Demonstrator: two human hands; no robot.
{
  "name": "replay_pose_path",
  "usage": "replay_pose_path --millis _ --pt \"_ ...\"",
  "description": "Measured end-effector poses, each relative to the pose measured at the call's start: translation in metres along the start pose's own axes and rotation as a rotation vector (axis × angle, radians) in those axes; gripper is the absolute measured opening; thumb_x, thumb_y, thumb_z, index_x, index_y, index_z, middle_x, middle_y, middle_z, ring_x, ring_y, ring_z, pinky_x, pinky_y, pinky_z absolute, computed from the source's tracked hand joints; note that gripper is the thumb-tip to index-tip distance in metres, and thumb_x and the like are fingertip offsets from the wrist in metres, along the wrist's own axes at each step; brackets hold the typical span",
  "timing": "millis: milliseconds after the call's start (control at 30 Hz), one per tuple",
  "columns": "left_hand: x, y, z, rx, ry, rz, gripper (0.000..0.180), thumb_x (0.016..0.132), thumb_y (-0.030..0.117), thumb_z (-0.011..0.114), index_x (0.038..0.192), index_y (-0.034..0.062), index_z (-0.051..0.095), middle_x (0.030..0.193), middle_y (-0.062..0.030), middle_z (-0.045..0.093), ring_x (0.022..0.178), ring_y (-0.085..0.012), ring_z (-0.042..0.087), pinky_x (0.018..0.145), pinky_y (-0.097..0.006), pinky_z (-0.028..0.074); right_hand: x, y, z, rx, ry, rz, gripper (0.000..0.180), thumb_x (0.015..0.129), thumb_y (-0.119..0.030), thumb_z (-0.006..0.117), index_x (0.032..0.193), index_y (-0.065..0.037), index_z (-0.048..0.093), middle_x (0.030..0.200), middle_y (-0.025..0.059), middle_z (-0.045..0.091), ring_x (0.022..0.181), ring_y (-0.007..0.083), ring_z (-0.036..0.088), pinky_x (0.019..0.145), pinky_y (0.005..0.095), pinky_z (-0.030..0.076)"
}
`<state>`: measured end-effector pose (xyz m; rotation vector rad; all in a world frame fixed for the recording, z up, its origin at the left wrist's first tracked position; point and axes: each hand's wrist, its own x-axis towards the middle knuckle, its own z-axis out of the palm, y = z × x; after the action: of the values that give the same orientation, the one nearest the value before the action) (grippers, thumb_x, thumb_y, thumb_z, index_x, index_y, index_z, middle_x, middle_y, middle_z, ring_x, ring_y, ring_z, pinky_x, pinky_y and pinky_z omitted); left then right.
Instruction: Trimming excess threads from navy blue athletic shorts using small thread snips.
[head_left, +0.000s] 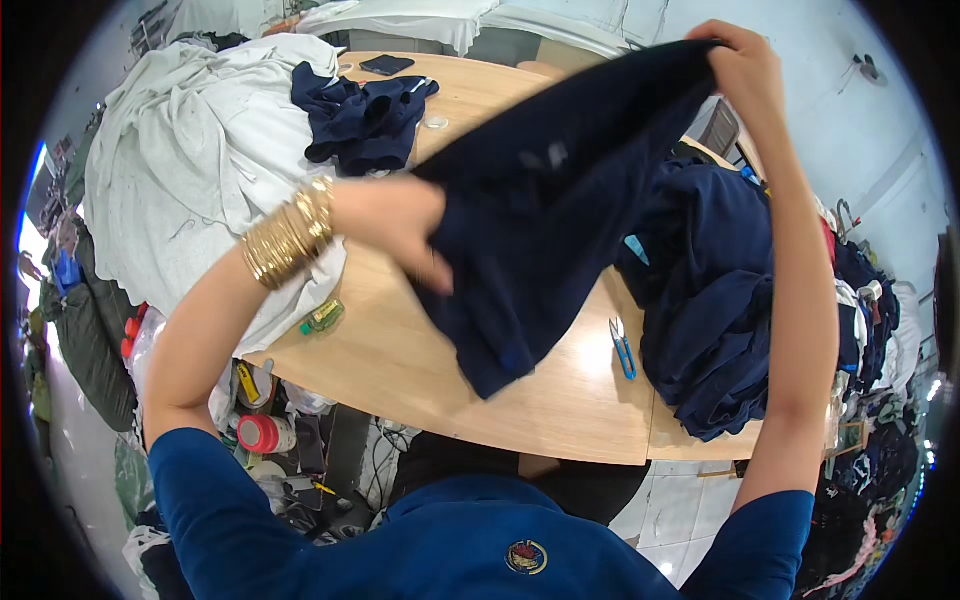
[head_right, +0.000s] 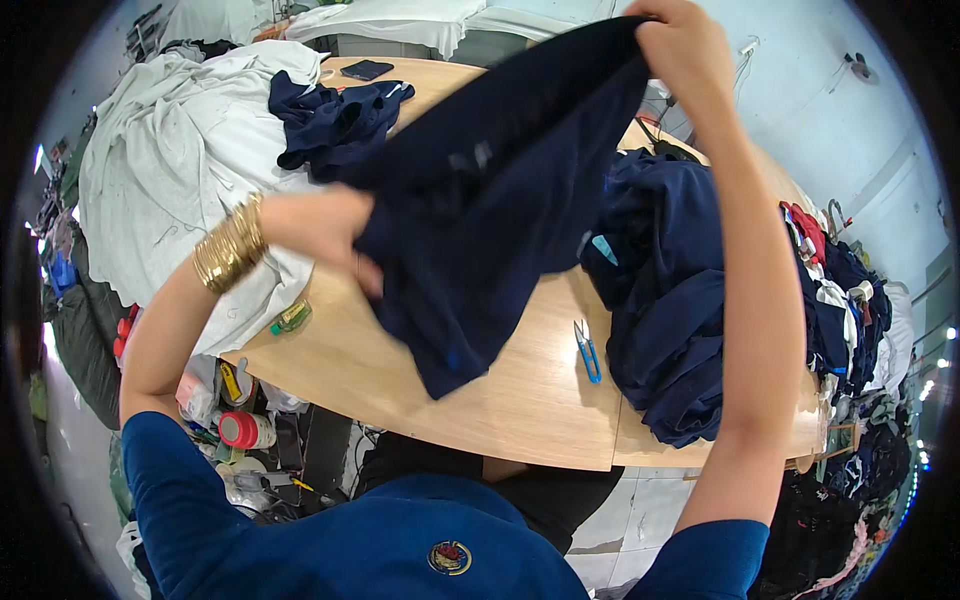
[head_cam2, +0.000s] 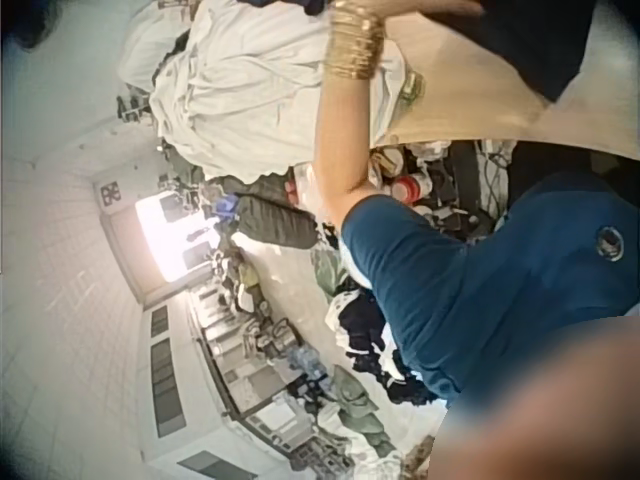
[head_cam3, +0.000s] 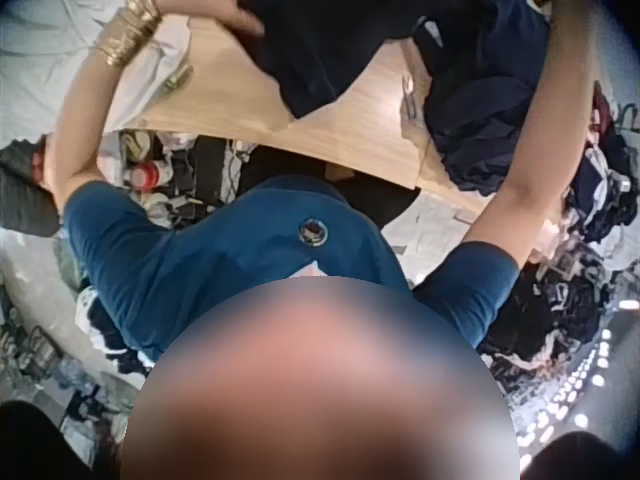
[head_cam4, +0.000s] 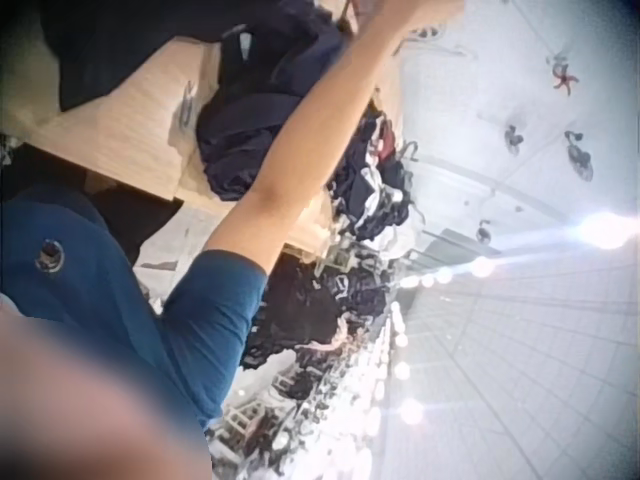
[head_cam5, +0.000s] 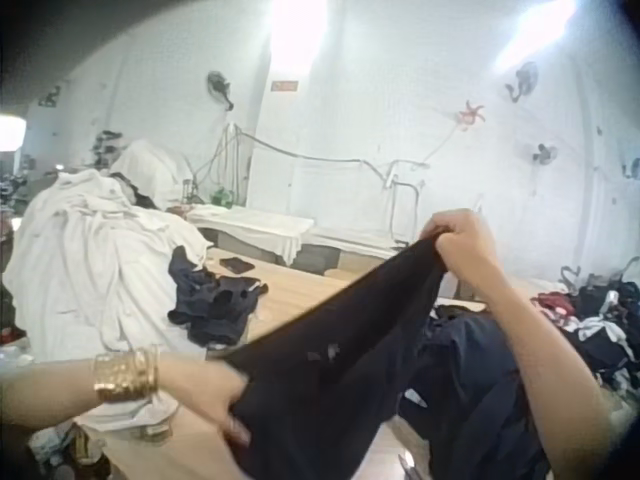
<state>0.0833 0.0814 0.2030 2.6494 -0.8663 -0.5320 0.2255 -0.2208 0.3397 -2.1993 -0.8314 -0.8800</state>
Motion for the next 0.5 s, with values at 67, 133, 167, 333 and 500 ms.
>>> replay_pose_path --millis 67,133,167,333,500 --pt "-0.013 -0.012 -0.018 0.197 0.425 -0.221 0.058 0.067 0.035 0.075 0.103 -0.0049 0.053 0.071 -0.0244 0.061 0.072 -0.0364 0.063 0.063 -0.038 0.05 0.002 0.021 -0.023 -0.15 -0.001 0.127 0.032 0.071 -0.015 0.046 0.091 -0.012 0.07 0.064 0.0074 0.063 0.048 0.0175 0.06 0.055 0.0287 0.049" --pt "-0.026 0.024 -0.019 0.186 0.446 -0.24 0.052 0.069 0.025 0.073 0.107 -0.0029 0.051 0.074 -0.0244 0.06 0.075 -0.0381 0.061 0.064 -0.04 0.049 -0.003 0.034 -0.023 -0.229 -0.018 0.192 0.031 0.071 -0.015 0.045 0.091 -0.01 0.069 0.065 0.008 0.063 0.048 0.0181 0.06 0.055 0.0287 0.049" --pt "-0.033 0.045 -0.014 0.175 0.473 -0.258 0.049 0.071 0.015 0.071 0.11 -0.0008 0.048 0.076 -0.0243 0.06 0.078 -0.0397 0.06 0.066 -0.042 0.048 -0.005 0.038 -0.023 -0.282 -0.064 0.24 0.032 0.071 -0.014 0.045 0.092 -0.01 0.069 0.065 0.0087 0.063 0.048 0.018 0.06 0.055 0.0286 0.049" --pt "-0.047 0.096 -0.025 -0.1 0.029 0.318 0.028 0.077 0.014 0.067 0.098 0.0031 0.052 0.077 -0.0166 0.06 0.068 -0.0325 0.059 0.058 -0.036 0.046 -0.019 0.02 -0.015 0.316 -0.303 0.45 0.03 0.077 -0.008 0.04 0.089 -0.003 0.066 0.071 0.0035 0.062 0.06 0.0105 0.058 0.05 0.0236 0.045" --pt "0.018 0.028 0.025 -0.667 0.799 0.114 0.038 0.078 0.014 0.071 0.108 0.0094 0.049 0.102 -0.0053 0.058 0.057 -0.009 0.05 0.048 -0.023 0.041 -0.05 -0.06 0.026 0.351 -0.595 0.255 0.019 0.077 0.0 0.051 0.09 -0.002 0.065 0.08 0.003 0.063 0.074 0.0096 0.058 0.069 0.0216 0.045"
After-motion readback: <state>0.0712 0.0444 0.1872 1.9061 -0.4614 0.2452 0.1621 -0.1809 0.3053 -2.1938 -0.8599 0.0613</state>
